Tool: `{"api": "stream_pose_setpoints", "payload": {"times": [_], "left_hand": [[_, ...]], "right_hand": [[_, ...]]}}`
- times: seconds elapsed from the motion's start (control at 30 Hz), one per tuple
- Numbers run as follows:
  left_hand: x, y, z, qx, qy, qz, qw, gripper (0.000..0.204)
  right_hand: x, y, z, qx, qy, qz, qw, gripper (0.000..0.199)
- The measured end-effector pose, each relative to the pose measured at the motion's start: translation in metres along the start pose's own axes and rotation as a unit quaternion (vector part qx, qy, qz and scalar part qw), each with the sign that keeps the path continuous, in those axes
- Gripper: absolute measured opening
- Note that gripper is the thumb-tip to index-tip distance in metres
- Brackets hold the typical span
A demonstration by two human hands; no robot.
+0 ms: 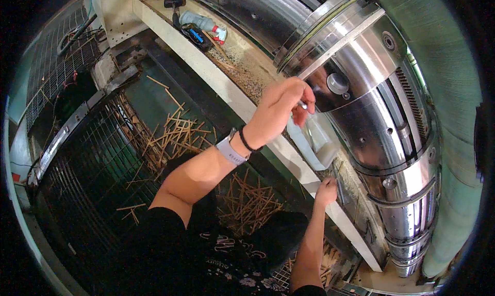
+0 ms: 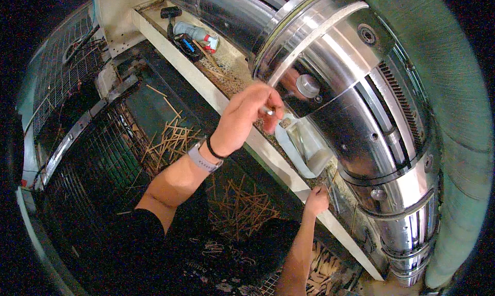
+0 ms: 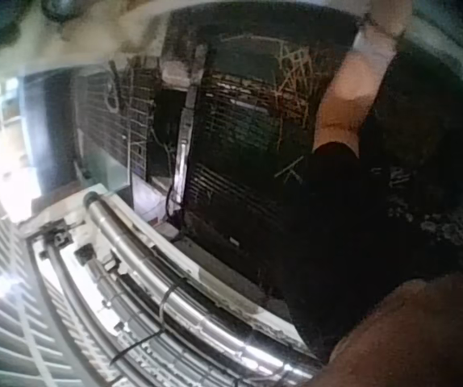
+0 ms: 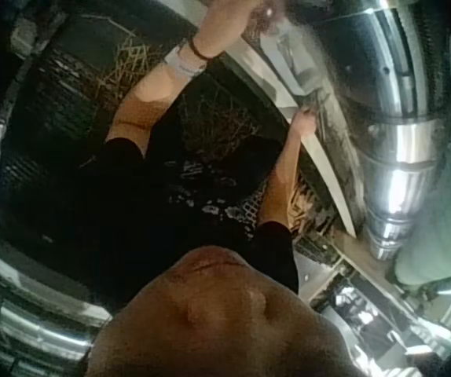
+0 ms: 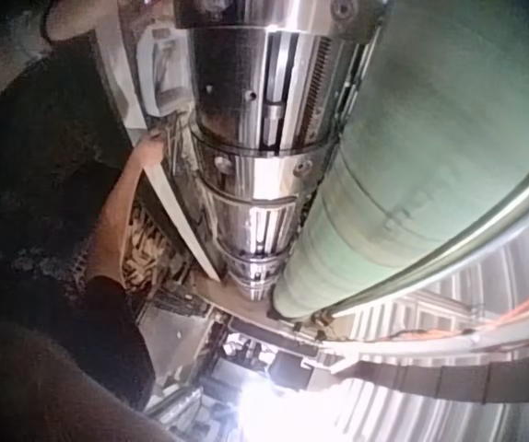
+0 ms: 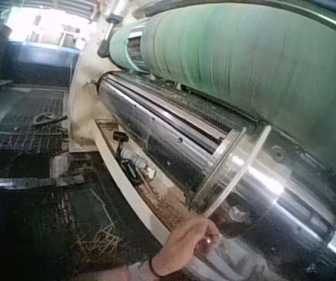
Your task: The person operates a wood processing machine by pressing buttons on a control panel, then climbs into the machine's hopper to manually adjust internal components using a metal tool. They remove and reposition parts within the hopper while wood chips are visible inside.
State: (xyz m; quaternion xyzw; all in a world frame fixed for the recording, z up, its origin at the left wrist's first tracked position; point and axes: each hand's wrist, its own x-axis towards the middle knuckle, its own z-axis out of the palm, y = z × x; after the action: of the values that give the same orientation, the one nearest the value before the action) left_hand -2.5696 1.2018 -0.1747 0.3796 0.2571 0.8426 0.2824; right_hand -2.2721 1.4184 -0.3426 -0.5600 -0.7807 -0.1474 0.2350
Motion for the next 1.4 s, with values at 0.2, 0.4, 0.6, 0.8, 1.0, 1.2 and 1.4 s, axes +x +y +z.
{"api": "stream_pose_setpoints", "payload": {"times": [0.2,0.4,0.6,0.8,1.0,1.2,1.4], "left_hand": [[-0.014,-0.026,-0.01,0.082,-0.138,0.124,0.979,0.032],[-0.012,-0.041,-0.003,0.153,-0.002,0.197,0.968,0.021],[-0.013,-0.021,0.001,0.098,0.158,0.156,0.97,0.037],[-0.059,0.002,0.034,0.22,0.05,0.123,0.966,0.035],[-0.094,-0.053,0.048,0.178,-0.092,-0.209,0.957,0.036],[-0.089,-0.087,0.059,0.348,-0.171,-0.065,0.919,0.029],[-0.048,-0.147,-0.017,0.728,-0.129,0.102,0.665,0.032]], "right_hand": [[-0.002,0.002,0.0,0.029,0.007,0.012,0.999,0.029],[-0.001,-0.005,-0.007,0.043,0.011,0.0,0.999,0.028],[0.0,0.002,0.001,0.044,0.04,-0.028,0.998,0.025],[-0.004,-0.005,-0.024,0.282,0.03,-0.039,0.958,0.012],[-0.056,-0.11,-0.141,0.474,-0.08,-0.289,0.828,0.034],[-0.066,-0.082,-0.125,0.512,-0.126,-0.165,0.834,0.013],[-0.037,-0.076,-0.114,0.681,-0.162,0.034,0.713,0.021]]}}
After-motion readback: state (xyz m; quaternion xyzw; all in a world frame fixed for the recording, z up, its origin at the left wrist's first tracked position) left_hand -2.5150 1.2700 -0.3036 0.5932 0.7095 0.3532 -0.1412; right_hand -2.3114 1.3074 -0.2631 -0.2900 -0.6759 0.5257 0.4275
